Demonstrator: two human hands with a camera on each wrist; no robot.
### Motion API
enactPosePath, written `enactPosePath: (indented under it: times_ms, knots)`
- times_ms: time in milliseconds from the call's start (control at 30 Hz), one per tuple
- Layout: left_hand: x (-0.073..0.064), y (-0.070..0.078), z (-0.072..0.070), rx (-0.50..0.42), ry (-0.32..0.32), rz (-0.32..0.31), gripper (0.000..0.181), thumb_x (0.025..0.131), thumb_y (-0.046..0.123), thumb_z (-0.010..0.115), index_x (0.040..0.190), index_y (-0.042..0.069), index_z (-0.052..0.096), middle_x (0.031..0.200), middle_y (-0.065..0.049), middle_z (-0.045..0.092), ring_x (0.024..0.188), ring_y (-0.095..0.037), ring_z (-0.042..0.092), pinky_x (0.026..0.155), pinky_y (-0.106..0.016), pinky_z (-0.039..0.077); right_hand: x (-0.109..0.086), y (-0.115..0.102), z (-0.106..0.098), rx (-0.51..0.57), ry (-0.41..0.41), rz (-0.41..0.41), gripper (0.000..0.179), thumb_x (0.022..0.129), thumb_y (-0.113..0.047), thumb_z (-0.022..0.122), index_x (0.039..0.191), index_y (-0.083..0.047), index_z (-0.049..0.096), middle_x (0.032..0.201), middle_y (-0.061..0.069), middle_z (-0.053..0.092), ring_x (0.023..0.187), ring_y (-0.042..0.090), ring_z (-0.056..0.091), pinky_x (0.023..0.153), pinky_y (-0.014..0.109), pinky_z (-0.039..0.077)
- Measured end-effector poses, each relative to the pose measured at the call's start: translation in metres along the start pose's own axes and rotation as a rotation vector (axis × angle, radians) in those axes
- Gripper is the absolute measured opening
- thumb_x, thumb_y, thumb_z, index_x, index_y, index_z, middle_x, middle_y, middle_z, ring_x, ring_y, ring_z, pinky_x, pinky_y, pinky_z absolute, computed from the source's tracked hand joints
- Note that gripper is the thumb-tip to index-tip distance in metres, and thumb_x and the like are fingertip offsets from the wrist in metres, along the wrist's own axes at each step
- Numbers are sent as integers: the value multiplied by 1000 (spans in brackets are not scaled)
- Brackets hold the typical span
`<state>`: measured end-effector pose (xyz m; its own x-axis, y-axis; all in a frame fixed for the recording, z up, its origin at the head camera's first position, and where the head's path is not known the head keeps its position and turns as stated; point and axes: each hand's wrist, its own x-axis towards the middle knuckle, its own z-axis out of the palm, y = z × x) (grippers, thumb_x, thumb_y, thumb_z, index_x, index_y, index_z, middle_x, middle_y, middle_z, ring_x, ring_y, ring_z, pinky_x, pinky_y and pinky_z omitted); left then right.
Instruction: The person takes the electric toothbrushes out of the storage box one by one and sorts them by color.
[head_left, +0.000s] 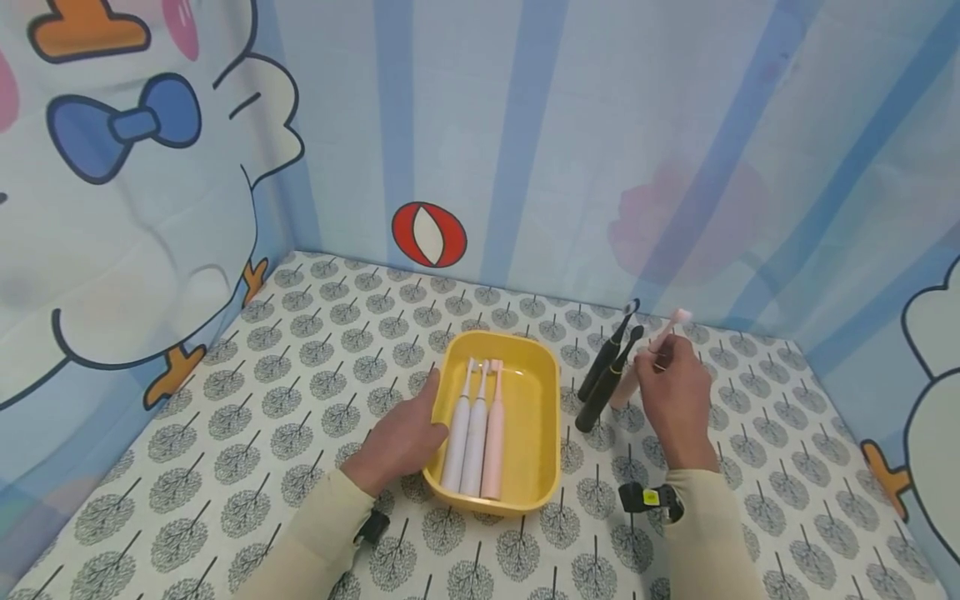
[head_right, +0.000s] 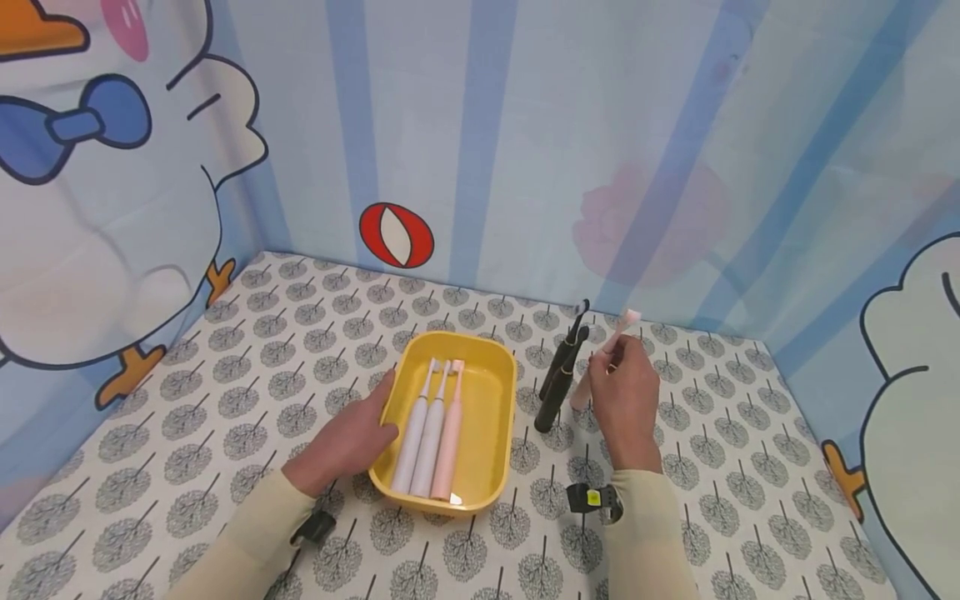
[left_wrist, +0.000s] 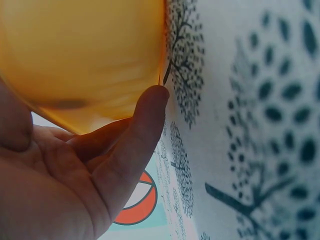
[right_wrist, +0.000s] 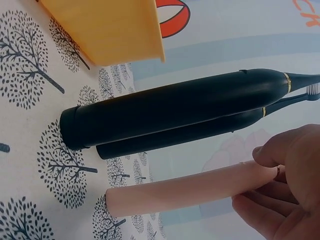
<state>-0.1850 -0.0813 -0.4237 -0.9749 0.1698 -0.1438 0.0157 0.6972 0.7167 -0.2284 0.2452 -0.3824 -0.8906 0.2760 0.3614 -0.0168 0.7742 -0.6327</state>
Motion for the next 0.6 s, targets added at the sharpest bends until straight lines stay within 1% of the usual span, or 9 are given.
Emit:
enactPosePath:
  times_ms: [300, 433, 600]
  knots:
    - [0, 1, 0, 17, 4, 0, 81, 91, 13, 50, 157, 11, 3, 75, -8, 55, 55, -19, 54, 51, -33, 46, -1, 1, -1, -4, 19, 2, 38, 98, -23, 53, 127, 2, 52, 120, 21, 61, 108, 38, 61, 87, 50, 50]
    - [1, 1, 0, 20, 5, -1, 81, 91, 13, 50, 157, 11, 3, 74, -8, 55, 55, -19, 54, 50, -33, 46, -2, 0, -3, 7, 28, 0, 40, 98, -25, 54, 129, 1, 52, 120, 20, 61, 109, 37, 60, 88, 49, 50]
    - [0, 1, 0, 13, 1, -11, 82, 91, 13, 50, 157, 12, 3, 73, -8, 55, 55, -19, 55, 50, -33, 47, -4, -2, -7, 21, 20, 12, 44, 98, -28, 56, 132, 0, 50, 123, 20, 60, 111, 37, 60, 90, 48, 49]
